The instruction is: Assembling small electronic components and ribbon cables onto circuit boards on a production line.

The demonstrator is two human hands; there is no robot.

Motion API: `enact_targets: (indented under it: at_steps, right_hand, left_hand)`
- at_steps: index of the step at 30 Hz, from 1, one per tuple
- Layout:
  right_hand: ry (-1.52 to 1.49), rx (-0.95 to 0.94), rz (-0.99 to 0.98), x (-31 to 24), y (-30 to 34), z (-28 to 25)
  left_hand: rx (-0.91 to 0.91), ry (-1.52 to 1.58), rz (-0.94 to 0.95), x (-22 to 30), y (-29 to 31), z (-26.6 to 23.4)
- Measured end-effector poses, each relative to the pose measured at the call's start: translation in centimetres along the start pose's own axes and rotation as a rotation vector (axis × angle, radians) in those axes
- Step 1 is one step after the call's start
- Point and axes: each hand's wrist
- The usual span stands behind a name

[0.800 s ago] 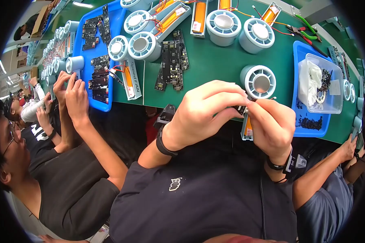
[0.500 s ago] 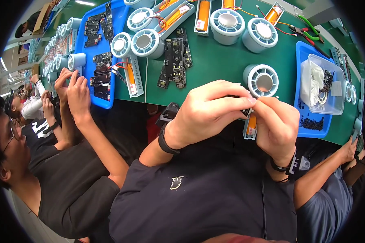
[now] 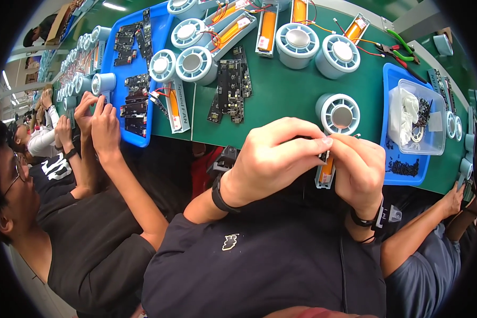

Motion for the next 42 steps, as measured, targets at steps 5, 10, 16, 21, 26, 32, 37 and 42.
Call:
enact_targets:
  at_steps: [5, 10, 16, 21, 26, 32, 37, 42]
  right_hand:
    - [-0.060, 0.030, -0.050, 0.0, -0.2, 0.3]
    - [-0.023, -0.007, 0.110, 0.2, 2.3, 0.0]
    - [0.033, 0.036, 0.076, 0.6, 3.8, 0.3]
    - [-0.156, 0.134, 0.322, 1.6, 4.7, 2.2]
    - [-0.151, 0.142, 0.406, -0.7, 4.2, 0.8]
    - [-0.239, 0.483, 0.597, -1.3, 3.5, 3.9]
    - [-0.173, 0.196, 0.803, -1.9, 1.6, 2.8]
    - [-0.040, 0.181, 0.826, -2.4, 2.1, 1.6]
  left_hand:
    - [0.021, 0.026, -0.022, 0.0, 0.5, -0.4]
    - [0.124, 0.004, 0.112, -0.7, 0.4, 0.7]
    - [0.252, -0.099, 0.133, -0.1, 1.3, 2.4]
    - [0.323, -0.165, 0.166, -0.4, 1.5, 2.7]
    - [0.302, -0.154, 0.250, -0.3, 0.4, 3.0]
    - [0.194, -0.138, 0.026, -0.2, 1.5, -0.1]
    - [0.147, -0.106, 0.046, -0.1, 1.5, 0.8]
    - [0.116, -0.091, 0.034, -0.1, 1.4, 0.0]
Point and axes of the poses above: each hand's wrist, its own y-axis away from the middle knuckle, its own z-axis out of the palm, x = y × z, and after that the axes turned 1 degree about x, right-handed
